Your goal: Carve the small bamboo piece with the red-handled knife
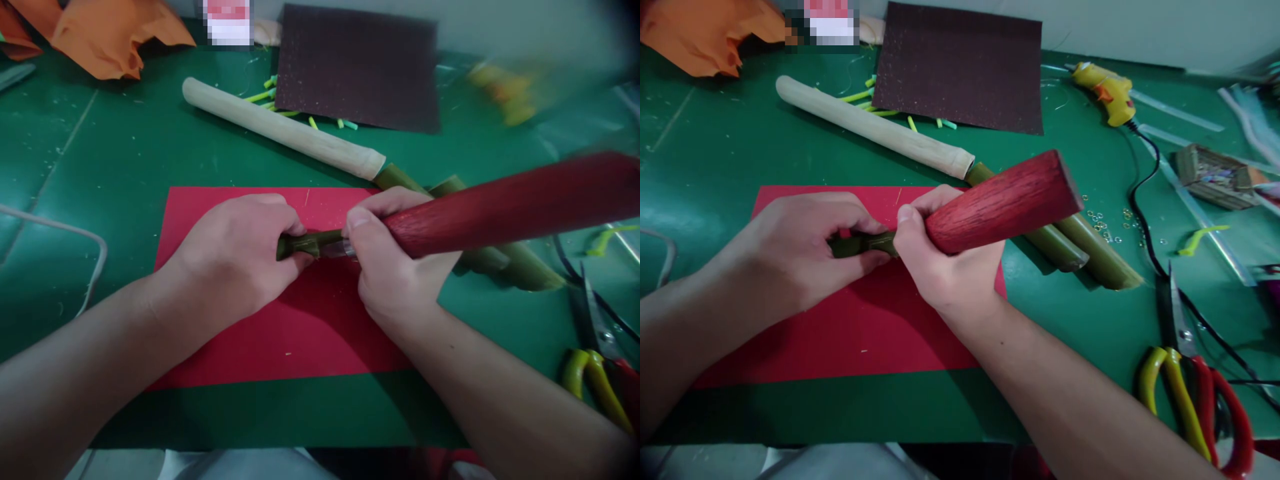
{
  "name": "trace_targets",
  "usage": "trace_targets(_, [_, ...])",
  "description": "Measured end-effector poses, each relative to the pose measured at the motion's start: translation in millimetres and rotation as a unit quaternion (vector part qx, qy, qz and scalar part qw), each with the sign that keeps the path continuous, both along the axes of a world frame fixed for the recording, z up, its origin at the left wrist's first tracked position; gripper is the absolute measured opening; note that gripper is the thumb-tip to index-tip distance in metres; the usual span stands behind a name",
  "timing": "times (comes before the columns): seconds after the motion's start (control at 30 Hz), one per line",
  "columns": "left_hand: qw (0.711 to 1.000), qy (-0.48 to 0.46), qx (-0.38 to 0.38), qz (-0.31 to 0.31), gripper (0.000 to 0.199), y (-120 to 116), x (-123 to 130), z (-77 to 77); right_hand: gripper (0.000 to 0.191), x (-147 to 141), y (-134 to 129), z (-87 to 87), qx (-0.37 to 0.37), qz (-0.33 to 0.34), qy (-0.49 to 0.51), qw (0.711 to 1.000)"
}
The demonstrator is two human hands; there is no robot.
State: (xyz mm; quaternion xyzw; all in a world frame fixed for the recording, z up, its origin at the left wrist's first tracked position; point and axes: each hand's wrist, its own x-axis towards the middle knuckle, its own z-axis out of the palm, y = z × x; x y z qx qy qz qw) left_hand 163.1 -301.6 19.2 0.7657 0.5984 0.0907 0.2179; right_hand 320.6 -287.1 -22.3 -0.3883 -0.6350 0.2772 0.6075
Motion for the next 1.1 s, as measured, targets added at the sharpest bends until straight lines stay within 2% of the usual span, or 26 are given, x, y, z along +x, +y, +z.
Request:
trace_targets(0.4, [1.0, 0.003, 0.004, -0.004, 0.021, -0.2, -3.3, -3.2, 0.023, -1.4, 0.3, -1.1, 0.02, -0.023, -0.027, 0.999])
trace_targets(0.73, [1.0, -0.003, -0.001, -0.002, 0.019, -0.7, -2.3, -0.9, 0.021, -0.4, -0.4, 2.7, -0.022, 0.009, -0.002, 1.0])
trace_targets(0.93, [1.0, -0.008, 0.011, -0.009, 0.019, -0.1, -3.8, -1.3, 0.021, -1.1, 1.2, -0.6, -0.011, -0.026, -0.012, 1.0])
trace_targets(1.1, [1.0, -0.008, 0.0, -0.005, 0.02, -0.4, -2.2, -1.0, 0.021, -0.5, 0.0, 3.2, -0.025, 0.006, -0.006, 1.0])
